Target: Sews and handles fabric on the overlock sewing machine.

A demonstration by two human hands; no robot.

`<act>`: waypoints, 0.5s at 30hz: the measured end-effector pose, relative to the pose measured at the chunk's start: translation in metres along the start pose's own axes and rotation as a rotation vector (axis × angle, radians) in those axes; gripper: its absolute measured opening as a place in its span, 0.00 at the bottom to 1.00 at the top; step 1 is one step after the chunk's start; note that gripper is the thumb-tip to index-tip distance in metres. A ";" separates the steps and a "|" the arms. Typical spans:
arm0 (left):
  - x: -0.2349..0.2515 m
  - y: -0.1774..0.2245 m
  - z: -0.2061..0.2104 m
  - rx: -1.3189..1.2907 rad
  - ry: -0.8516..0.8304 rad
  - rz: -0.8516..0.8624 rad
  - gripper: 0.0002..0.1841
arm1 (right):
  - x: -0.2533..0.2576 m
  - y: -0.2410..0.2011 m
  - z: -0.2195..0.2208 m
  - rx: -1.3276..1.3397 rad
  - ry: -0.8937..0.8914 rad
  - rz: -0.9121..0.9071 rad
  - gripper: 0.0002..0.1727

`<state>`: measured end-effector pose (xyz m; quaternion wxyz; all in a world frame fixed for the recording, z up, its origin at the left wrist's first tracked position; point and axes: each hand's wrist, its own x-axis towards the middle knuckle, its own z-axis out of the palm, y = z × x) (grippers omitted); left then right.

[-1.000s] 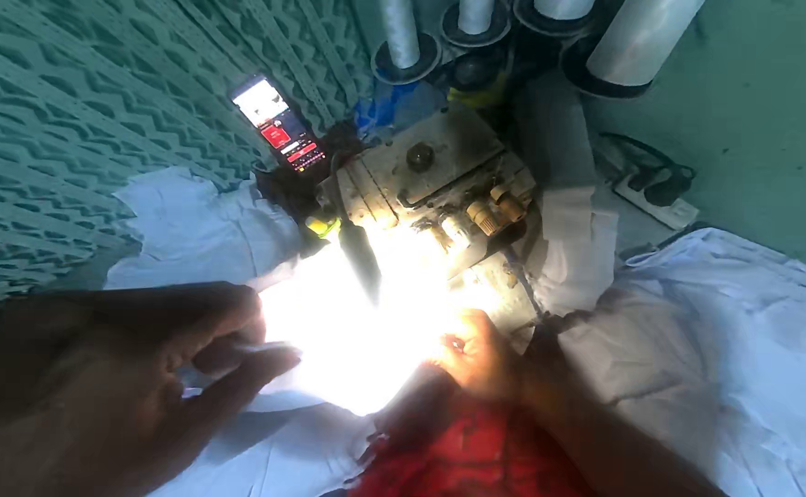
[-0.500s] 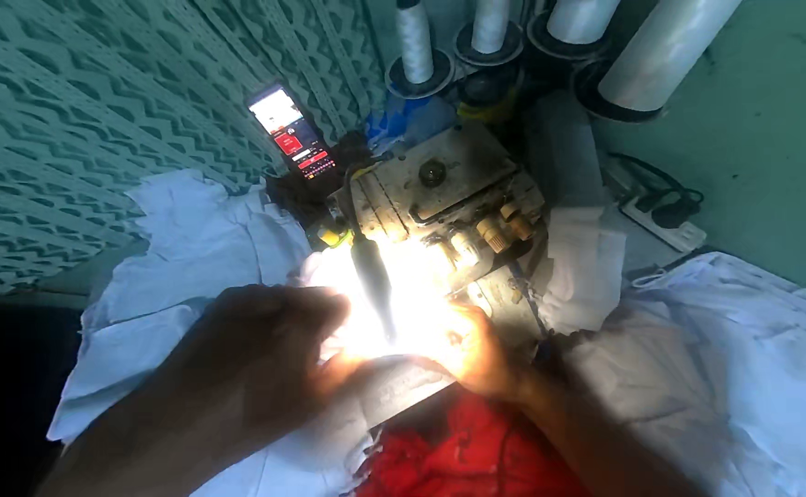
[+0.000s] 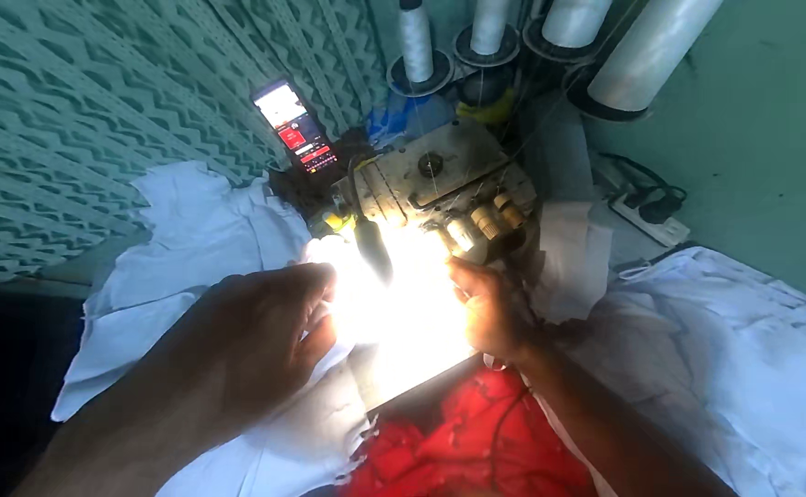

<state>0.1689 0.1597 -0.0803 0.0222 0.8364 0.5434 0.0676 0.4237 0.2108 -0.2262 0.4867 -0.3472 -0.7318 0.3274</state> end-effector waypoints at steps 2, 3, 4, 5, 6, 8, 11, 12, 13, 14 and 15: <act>0.002 0.004 0.001 -0.049 -0.008 -0.028 0.05 | 0.003 -0.002 0.002 -0.071 -0.059 -0.020 0.08; 0.003 0.006 0.002 -0.078 -0.010 -0.038 0.05 | 0.005 -0.003 0.002 -0.088 -0.087 -0.035 0.08; 0.004 0.009 0.004 -0.106 -0.007 -0.041 0.05 | 0.006 -0.004 0.004 -0.097 -0.105 -0.051 0.08; 0.004 0.012 0.005 -0.136 0.001 -0.035 0.05 | 0.008 -0.004 0.005 -0.087 -0.126 -0.062 0.07; 0.003 0.014 0.006 -0.177 0.000 -0.029 0.05 | 0.009 -0.004 0.007 -0.055 -0.157 -0.061 0.07; 0.002 0.019 0.011 -0.263 -0.001 -0.001 0.07 | 0.011 -0.005 0.008 0.058 -0.224 -0.039 0.08; -0.001 0.030 0.035 -0.166 0.023 0.005 0.22 | 0.001 -0.016 0.003 0.182 -0.247 0.006 0.10; -0.001 0.034 0.051 -0.048 0.052 0.028 0.28 | -0.009 -0.016 0.004 0.183 -0.233 0.033 0.11; -0.003 0.036 0.069 0.066 0.095 0.063 0.30 | -0.020 -0.013 0.006 0.175 -0.215 0.060 0.12; -0.005 0.037 0.086 0.140 0.143 0.097 0.27 | -0.032 -0.009 0.009 0.168 -0.191 0.077 0.13; -0.009 0.039 0.099 0.187 0.184 0.111 0.23 | -0.041 -0.005 0.012 0.158 -0.166 0.084 0.14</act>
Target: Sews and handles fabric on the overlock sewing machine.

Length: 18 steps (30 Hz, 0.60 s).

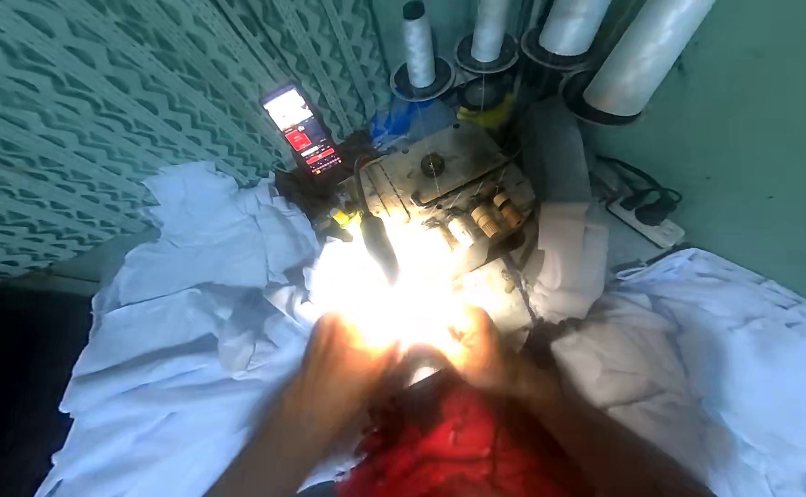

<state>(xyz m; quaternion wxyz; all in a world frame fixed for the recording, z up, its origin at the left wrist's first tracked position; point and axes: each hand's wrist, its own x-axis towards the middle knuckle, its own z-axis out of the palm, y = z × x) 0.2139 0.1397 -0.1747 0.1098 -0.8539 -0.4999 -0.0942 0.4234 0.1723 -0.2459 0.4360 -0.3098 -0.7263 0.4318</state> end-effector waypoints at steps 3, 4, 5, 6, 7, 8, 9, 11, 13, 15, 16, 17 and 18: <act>-0.008 0.007 0.005 0.132 0.032 -0.027 0.22 | -0.010 0.005 0.004 -0.051 0.043 -0.009 0.14; -0.008 0.007 0.004 0.153 0.022 -0.043 0.23 | -0.010 0.004 0.005 -0.065 0.053 -0.014 0.14; -0.007 0.007 0.002 0.164 0.015 -0.061 0.25 | -0.008 0.003 0.006 -0.075 0.062 -0.016 0.14; -0.004 0.008 0.000 0.174 0.004 -0.078 0.27 | -0.006 0.003 0.006 -0.081 0.070 -0.015 0.14; -0.002 0.008 -0.001 0.183 -0.006 -0.094 0.29 | -0.005 0.004 0.006 -0.083 0.075 -0.013 0.15; 0.000 0.009 -0.002 0.195 -0.014 -0.111 0.29 | -0.005 0.003 0.007 -0.079 0.075 -0.010 0.14; 0.002 0.009 -0.003 0.209 -0.025 -0.127 0.30 | -0.005 0.003 0.007 -0.076 0.076 -0.006 0.14; 0.006 0.011 -0.004 0.249 -0.038 -0.156 0.28 | -0.008 0.002 0.007 -0.076 0.078 0.006 0.14; 0.010 0.012 -0.007 0.298 -0.069 -0.200 0.23 | -0.010 0.001 0.007 -0.082 0.081 0.014 0.14; 0.014 0.012 -0.009 0.301 -0.088 -0.226 0.19 | -0.010 0.000 0.009 -0.080 0.102 0.012 0.14; 0.015 0.010 -0.010 0.282 -0.073 -0.220 0.19 | -0.008 0.000 0.011 -0.075 0.113 0.012 0.14; 0.016 0.007 -0.010 0.250 -0.035 -0.213 0.20 | -0.006 0.000 0.013 -0.067 0.125 0.013 0.14; 0.017 0.003 -0.010 0.208 0.013 -0.219 0.24 | -0.002 0.000 0.015 -0.062 0.136 0.016 0.12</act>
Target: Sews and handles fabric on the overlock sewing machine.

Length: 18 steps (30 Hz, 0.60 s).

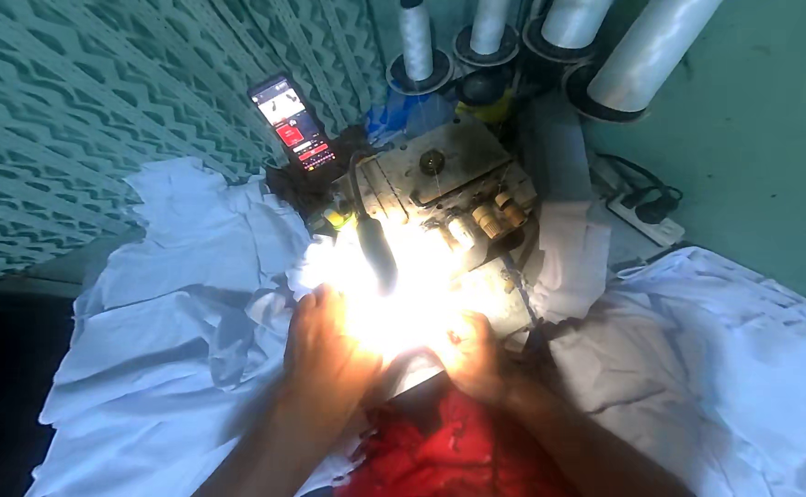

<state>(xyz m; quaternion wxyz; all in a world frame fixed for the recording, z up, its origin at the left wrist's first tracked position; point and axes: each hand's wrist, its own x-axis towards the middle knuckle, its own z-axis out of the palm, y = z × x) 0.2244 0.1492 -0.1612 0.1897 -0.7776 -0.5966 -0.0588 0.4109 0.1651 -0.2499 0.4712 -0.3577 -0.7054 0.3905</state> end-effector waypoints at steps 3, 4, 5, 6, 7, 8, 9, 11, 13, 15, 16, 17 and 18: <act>0.010 -0.011 -0.003 -0.135 -0.049 -0.143 0.41 | 0.013 -0.001 0.009 -0.032 0.030 0.015 0.10; 0.013 -0.017 -0.005 -0.156 -0.117 -0.187 0.45 | 0.016 -0.002 0.012 -0.036 0.023 0.025 0.09; 0.015 -0.024 -0.005 -0.157 -0.178 -0.209 0.48 | 0.018 -0.003 0.013 -0.032 0.015 0.022 0.09; 0.016 -0.029 -0.005 -0.140 -0.248 -0.222 0.49 | 0.019 -0.005 0.014 -0.030 -0.002 0.020 0.10; 0.015 -0.034 -0.003 -0.102 -0.296 -0.219 0.47 | 0.020 -0.007 0.013 -0.033 -0.017 0.015 0.12; 0.012 -0.039 -0.001 -0.083 -0.332 -0.221 0.43 | 0.019 -0.012 0.011 -0.053 -0.021 0.007 0.13; 0.007 -0.043 0.002 -0.075 -0.356 -0.228 0.37 | 0.017 -0.016 0.007 -0.092 -0.019 -0.002 0.14; -0.012 -0.049 0.009 -0.146 -0.303 -0.267 0.22 | 0.013 -0.024 -0.003 -0.212 -0.030 -0.018 0.18; -0.035 -0.050 0.016 -0.188 -0.104 -0.300 0.20 | 0.013 -0.026 -0.011 -0.392 -0.031 -0.030 0.20; -0.052 -0.043 0.016 -0.173 0.082 -0.311 0.20 | 0.019 -0.027 -0.011 -0.609 -0.006 -0.028 0.18; -0.058 -0.039 0.015 -0.158 0.141 -0.303 0.19 | 0.024 -0.029 -0.008 -0.713 0.000 -0.024 0.19; -0.063 -0.034 0.013 -0.142 0.183 -0.289 0.18 | 0.028 -0.031 -0.005 -0.787 -0.010 -0.025 0.19; -0.067 -0.029 0.012 -0.125 0.215 -0.274 0.17 | 0.032 -0.033 -0.001 -0.827 -0.024 -0.034 0.18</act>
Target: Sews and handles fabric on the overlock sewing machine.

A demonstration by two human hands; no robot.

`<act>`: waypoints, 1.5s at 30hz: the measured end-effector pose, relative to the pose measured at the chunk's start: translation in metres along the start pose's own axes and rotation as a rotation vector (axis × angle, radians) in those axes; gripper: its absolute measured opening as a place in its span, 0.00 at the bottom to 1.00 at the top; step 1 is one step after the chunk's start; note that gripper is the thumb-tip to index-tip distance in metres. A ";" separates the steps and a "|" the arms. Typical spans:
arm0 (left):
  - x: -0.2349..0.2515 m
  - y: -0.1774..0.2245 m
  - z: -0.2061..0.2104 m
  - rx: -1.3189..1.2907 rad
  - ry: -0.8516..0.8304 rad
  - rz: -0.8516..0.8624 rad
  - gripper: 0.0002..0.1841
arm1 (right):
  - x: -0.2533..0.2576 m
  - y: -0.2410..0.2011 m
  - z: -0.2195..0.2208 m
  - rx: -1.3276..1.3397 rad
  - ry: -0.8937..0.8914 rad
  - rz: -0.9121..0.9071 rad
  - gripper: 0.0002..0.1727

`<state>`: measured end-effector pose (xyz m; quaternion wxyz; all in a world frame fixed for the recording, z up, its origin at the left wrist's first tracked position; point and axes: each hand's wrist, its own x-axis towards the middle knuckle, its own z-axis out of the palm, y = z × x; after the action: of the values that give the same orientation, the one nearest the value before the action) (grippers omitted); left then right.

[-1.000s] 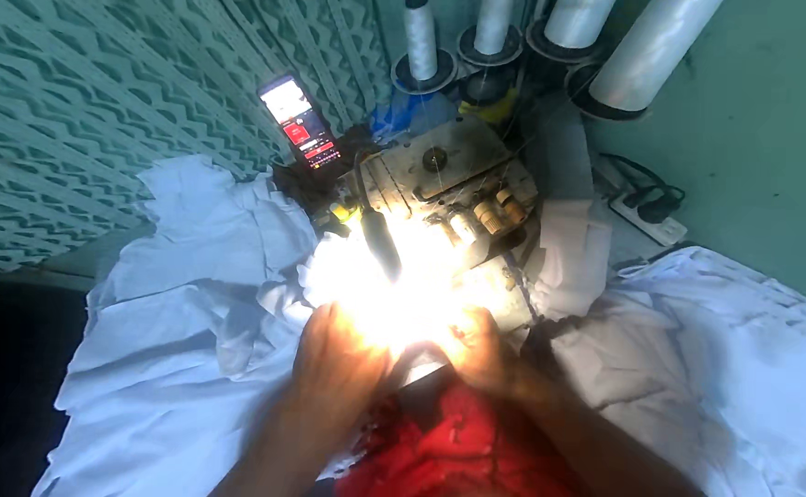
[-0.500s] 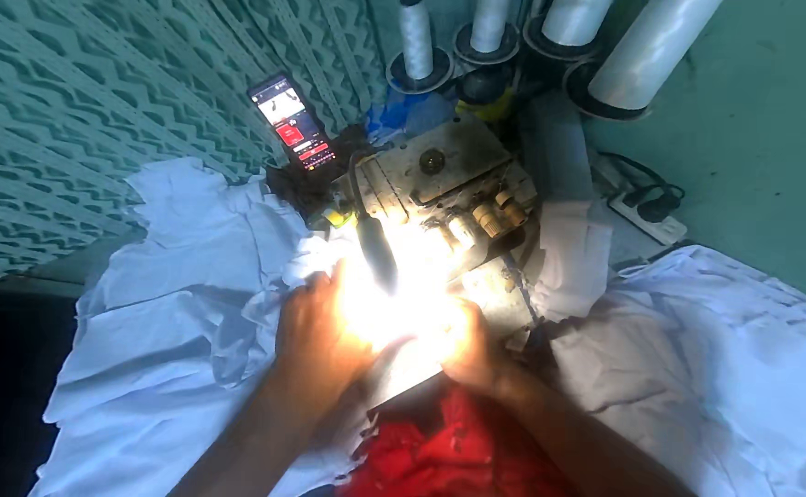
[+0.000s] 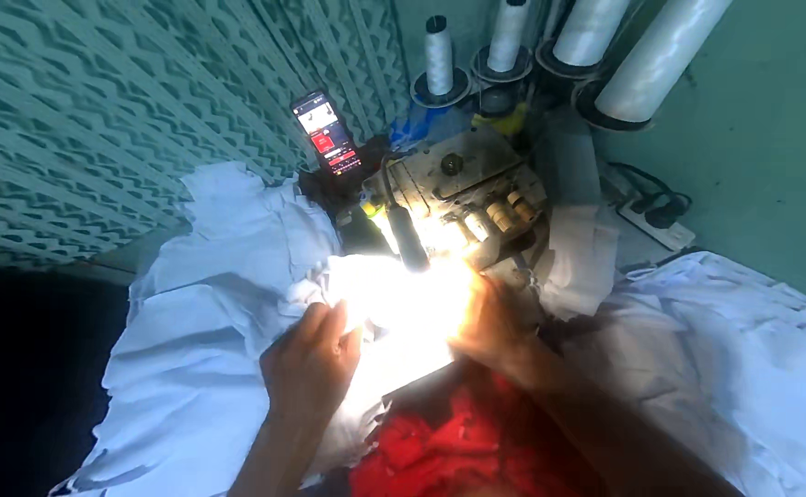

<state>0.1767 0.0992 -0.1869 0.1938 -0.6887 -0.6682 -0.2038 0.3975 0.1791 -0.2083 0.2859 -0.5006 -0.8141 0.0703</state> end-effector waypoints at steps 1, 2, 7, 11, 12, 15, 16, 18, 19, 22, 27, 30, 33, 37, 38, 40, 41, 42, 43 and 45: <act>-0.004 0.004 -0.001 0.012 0.026 0.017 0.17 | 0.004 -0.003 0.002 -0.011 0.007 -0.026 0.16; -0.006 0.007 -0.001 0.024 0.043 0.033 0.16 | 0.007 -0.006 0.004 0.003 0.025 -0.055 0.15; -0.010 0.009 -0.001 0.022 0.047 0.017 0.17 | 0.002 -0.014 -0.002 -0.016 0.095 -0.184 0.15; -0.001 -0.009 -0.037 -0.404 -0.025 -0.084 0.17 | -0.012 0.002 -0.034 0.157 -0.002 0.005 0.25; 0.002 -0.015 -0.051 -0.564 -0.044 -0.096 0.15 | -0.015 0.010 -0.042 0.259 -0.011 0.023 0.25; 0.012 -0.030 -0.092 -0.864 -0.153 -0.169 0.10 | -0.019 0.016 -0.053 0.568 0.060 -0.060 0.19; 0.015 -0.033 -0.102 -0.876 -0.186 -0.190 0.09 | -0.019 0.012 -0.056 0.640 0.065 -0.095 0.19; 0.019 -0.039 -0.116 -0.846 -0.230 -0.195 0.10 | -0.018 0.001 -0.061 0.712 0.049 -0.163 0.18; 0.020 -0.042 -0.120 -0.812 -0.241 -0.163 0.10 | -0.018 -0.005 -0.063 0.732 0.038 -0.202 0.18; 0.015 -0.052 -0.136 -0.614 -0.292 0.079 0.13 | -0.016 -0.023 -0.067 0.807 -0.033 -0.366 0.15; 0.002 -0.040 -0.188 -0.498 -0.497 0.311 0.11 | 0.002 -0.050 -0.070 0.930 -0.349 -0.686 0.16; -0.017 -0.059 -0.196 -0.239 -0.439 0.235 0.11 | 0.004 -0.041 -0.061 0.596 -0.426 -0.613 0.23; -0.043 -0.120 -0.163 0.055 -0.356 0.110 0.18 | 0.000 0.010 -0.015 0.404 -0.385 -0.374 0.28; -0.081 -0.134 -0.111 -0.194 -0.438 0.002 0.23 | -0.023 0.033 0.019 0.493 -0.463 -0.236 0.17; -0.087 -0.130 -0.103 -0.275 -0.396 -0.001 0.22 | -0.029 0.033 0.025 0.531 -0.456 -0.213 0.14; -0.094 -0.121 -0.097 -0.390 -0.288 0.003 0.17 | -0.036 0.033 0.030 0.572 -0.436 -0.166 0.12; -0.096 -0.116 -0.098 -0.435 -0.252 0.001 0.16 | -0.039 0.031 0.031 0.582 -0.421 -0.152 0.12; -0.098 -0.111 -0.099 -0.471 -0.232 -0.006 0.14 | -0.040 0.030 0.032 0.582 -0.396 -0.142 0.12; -0.099 -0.106 -0.102 -0.496 -0.218 -0.015 0.13 | -0.041 0.028 0.032 0.577 -0.367 -0.133 0.12; -0.101 -0.098 -0.106 -0.514 -0.202 -0.022 0.12 | -0.044 0.025 0.035 0.555 -0.312 -0.104 0.12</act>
<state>0.0739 -0.0393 -0.1529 -0.0570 -0.7248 -0.6180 -0.2991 0.4126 0.1598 -0.2644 0.2863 -0.3443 -0.8225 0.3507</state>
